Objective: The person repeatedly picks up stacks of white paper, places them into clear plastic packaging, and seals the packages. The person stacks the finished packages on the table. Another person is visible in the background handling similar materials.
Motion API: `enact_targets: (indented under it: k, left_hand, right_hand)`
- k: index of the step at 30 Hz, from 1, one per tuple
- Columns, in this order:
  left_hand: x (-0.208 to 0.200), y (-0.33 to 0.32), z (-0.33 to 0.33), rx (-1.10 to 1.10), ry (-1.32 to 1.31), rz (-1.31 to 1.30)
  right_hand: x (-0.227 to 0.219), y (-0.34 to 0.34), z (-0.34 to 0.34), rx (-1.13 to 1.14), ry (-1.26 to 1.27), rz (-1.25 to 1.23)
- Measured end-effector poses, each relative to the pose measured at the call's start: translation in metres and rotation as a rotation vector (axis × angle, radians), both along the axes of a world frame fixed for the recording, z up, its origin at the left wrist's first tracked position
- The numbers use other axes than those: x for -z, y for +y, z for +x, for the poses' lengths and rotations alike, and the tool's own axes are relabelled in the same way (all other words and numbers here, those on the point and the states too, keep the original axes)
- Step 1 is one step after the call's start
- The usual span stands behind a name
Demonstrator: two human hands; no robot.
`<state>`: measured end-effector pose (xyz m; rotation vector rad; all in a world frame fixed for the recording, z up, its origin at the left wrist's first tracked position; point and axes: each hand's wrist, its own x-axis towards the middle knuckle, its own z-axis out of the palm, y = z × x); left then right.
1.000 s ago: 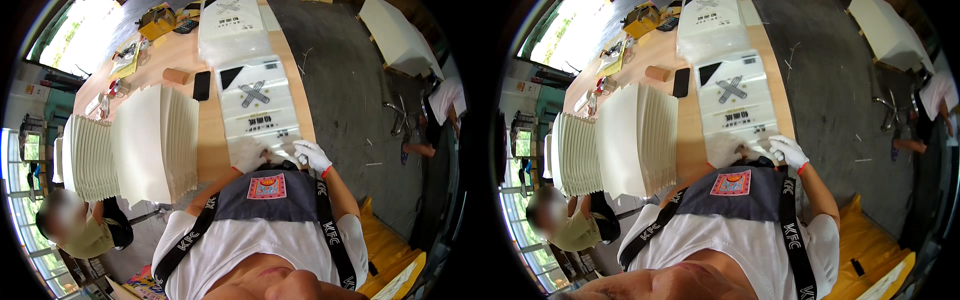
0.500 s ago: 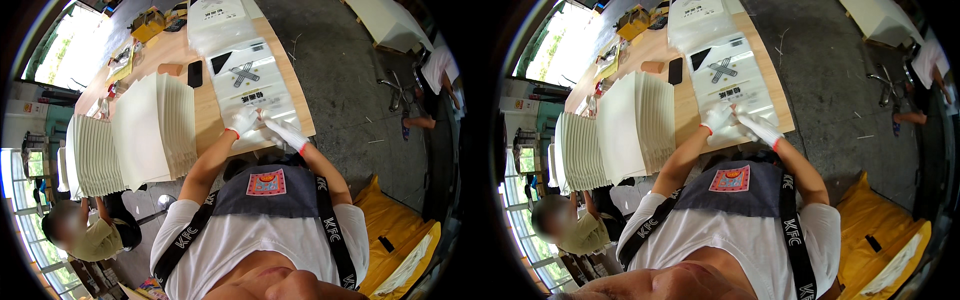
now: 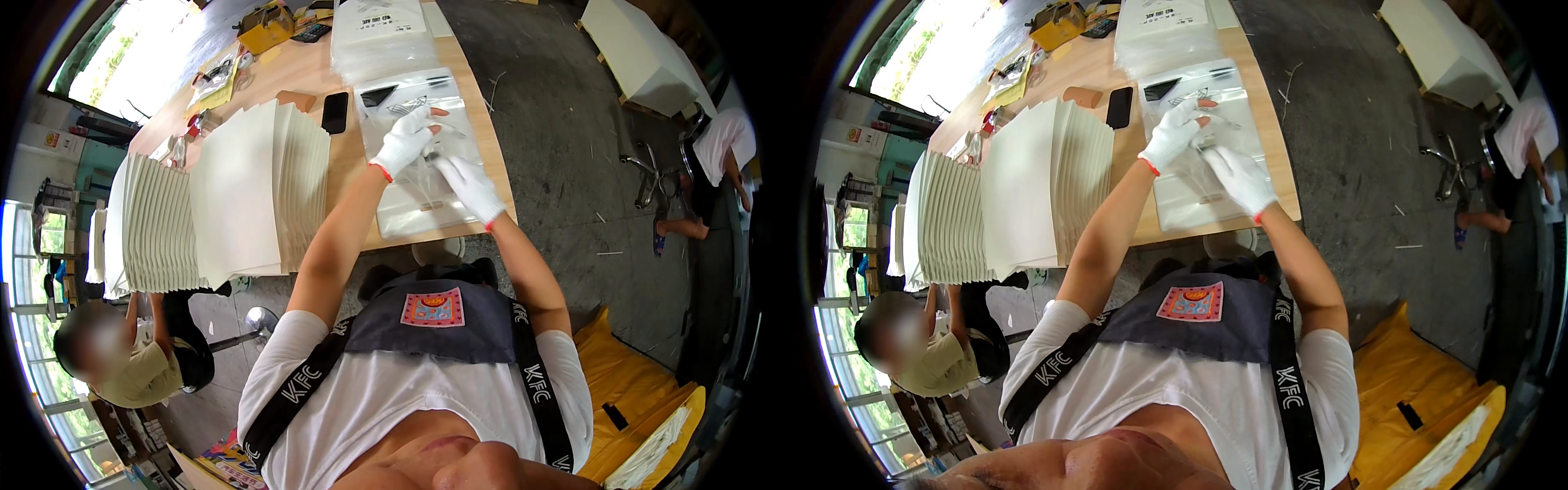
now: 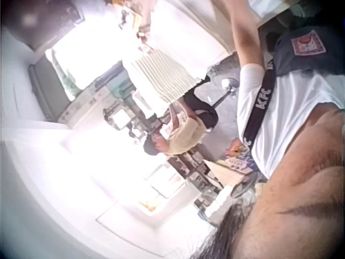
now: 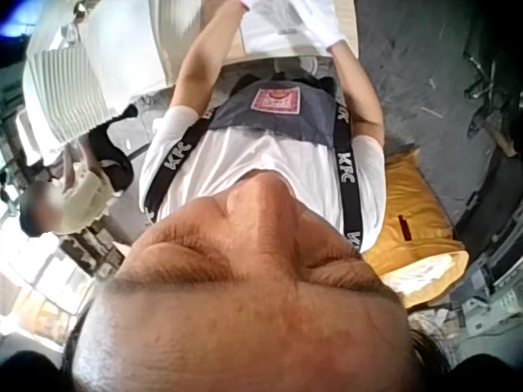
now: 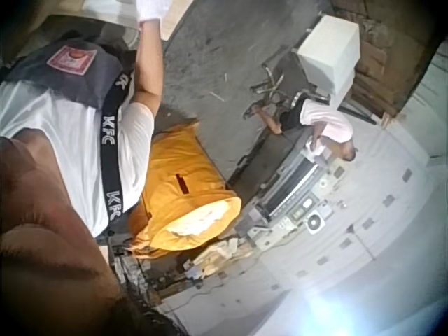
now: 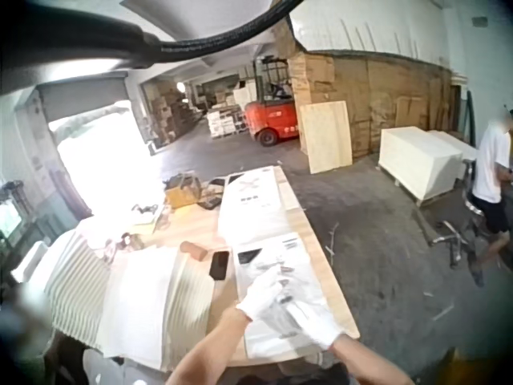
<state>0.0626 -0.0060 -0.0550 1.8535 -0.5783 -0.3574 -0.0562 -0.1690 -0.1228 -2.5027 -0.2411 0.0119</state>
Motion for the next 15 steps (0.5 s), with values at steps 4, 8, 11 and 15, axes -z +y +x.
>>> enact_targets:
  k: [4, 8, 11, 15]
  left_hand:
    - [-0.043, -0.036, -0.039, 0.097, -0.124, -0.156]
    - [-0.022, 0.001, -0.037, -0.071, -0.395, 0.454]
    - [-0.038, 0.037, -0.066, -0.342, -0.850, 0.444]
    - [-0.075, 0.102, -0.136, -0.453, -0.980, 0.258]
  right_hand:
    - [0.115, 0.011, 0.071, 0.016, -0.263, -0.258]
    - [0.061, 0.013, 0.080, -0.304, 0.117, -0.112]
    - [-0.047, 0.007, 0.052, -0.409, 0.297, -0.167]
    - [-0.175, 0.015, 0.010, -0.268, 0.250, 0.016]
